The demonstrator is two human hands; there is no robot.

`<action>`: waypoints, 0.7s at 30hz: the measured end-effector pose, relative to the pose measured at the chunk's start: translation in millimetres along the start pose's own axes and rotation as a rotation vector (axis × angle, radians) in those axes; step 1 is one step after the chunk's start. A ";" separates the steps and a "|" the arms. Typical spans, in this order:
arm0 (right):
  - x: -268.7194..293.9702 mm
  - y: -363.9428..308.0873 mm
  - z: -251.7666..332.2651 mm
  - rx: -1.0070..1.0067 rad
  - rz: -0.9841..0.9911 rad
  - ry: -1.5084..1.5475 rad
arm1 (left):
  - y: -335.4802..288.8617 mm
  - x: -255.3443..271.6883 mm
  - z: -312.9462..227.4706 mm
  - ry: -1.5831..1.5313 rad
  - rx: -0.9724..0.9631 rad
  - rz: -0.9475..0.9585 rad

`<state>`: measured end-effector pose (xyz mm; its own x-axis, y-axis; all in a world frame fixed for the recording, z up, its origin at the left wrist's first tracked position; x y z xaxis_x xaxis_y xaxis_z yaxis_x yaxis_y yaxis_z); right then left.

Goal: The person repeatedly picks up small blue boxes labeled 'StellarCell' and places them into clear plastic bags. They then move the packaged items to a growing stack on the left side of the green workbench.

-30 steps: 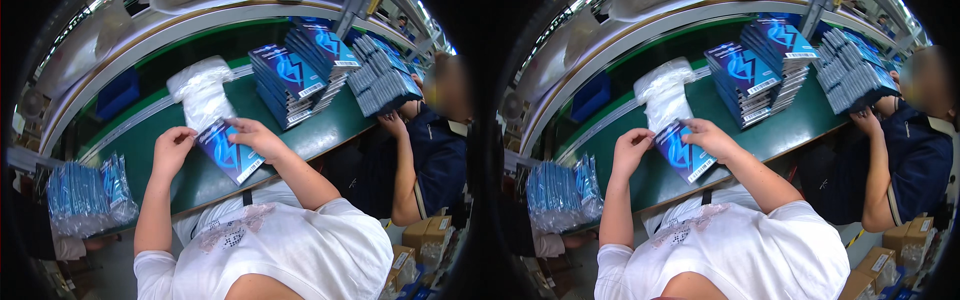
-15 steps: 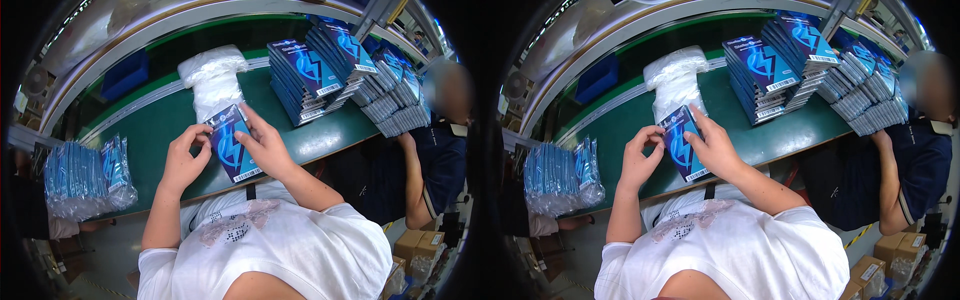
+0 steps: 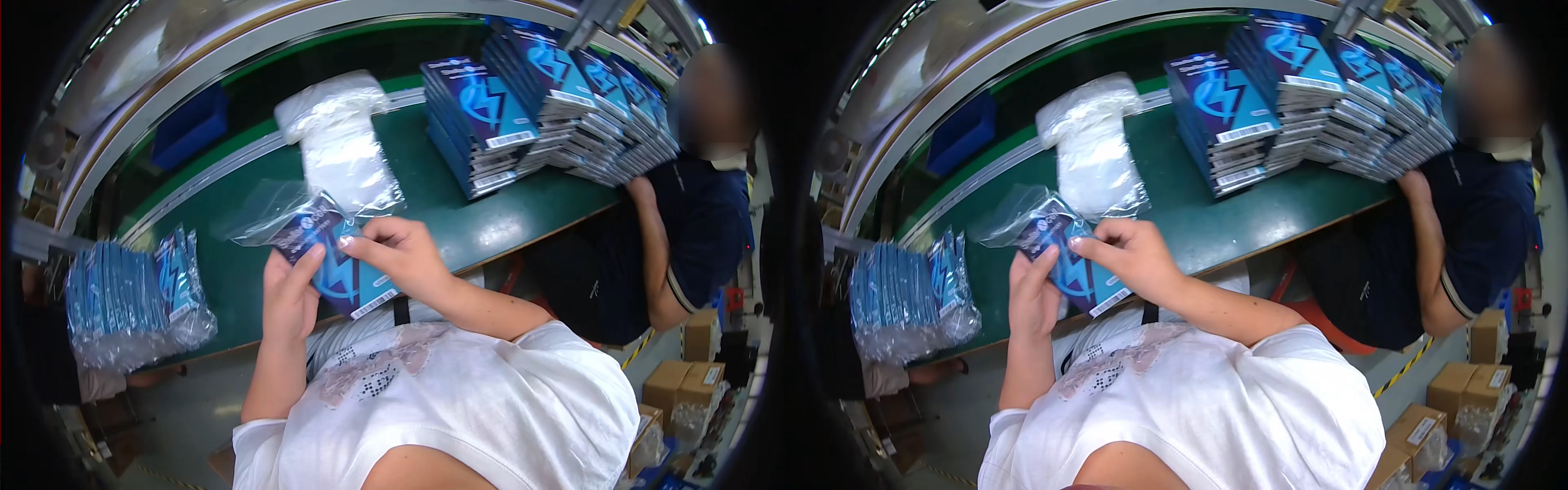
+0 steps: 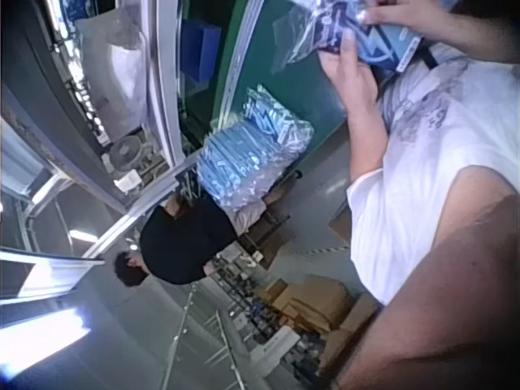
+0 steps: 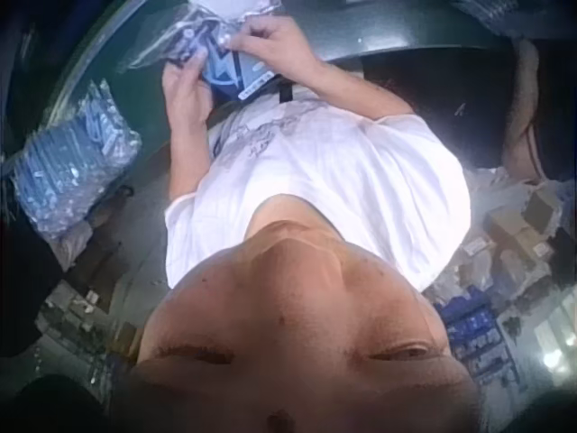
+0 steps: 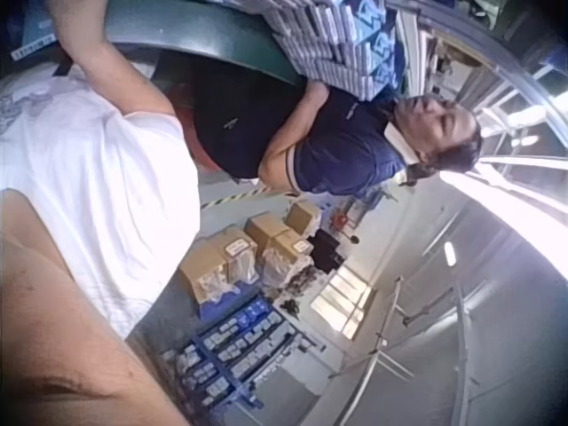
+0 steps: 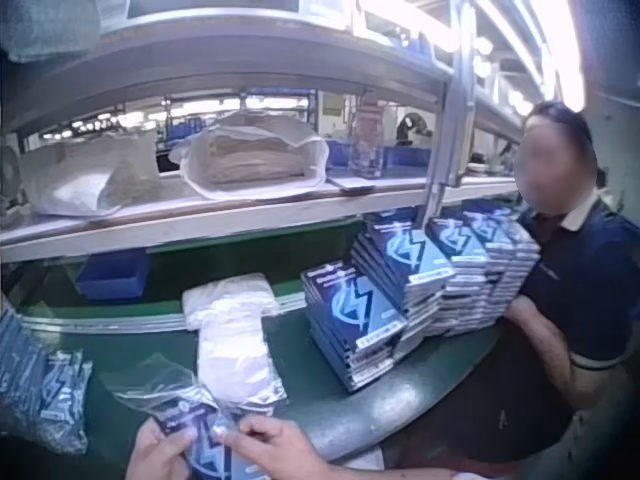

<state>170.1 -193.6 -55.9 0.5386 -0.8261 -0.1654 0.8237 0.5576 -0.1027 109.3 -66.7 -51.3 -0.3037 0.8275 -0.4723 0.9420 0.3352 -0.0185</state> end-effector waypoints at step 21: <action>1.9 -69.7 136.7 0.947 -0.205 -0.293 | -51.3 -36.8 -6.3 0.049 0.249 0.485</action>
<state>138.0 -245.1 85.0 0.2882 -0.9571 0.0285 0.6387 0.2143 0.7390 71.2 -111.5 -27.5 0.1729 0.8825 -0.4374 0.9792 -0.2018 -0.0201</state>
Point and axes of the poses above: each hand's wrist, its own y-axis towards the middle knuckle, its own x-axis out of the back of the hand, z = x × y, the point moved 9 cm from there along y, towards the middle knuckle, and after that the axes turned 5 degrees about -x, right-handed, at the moved point
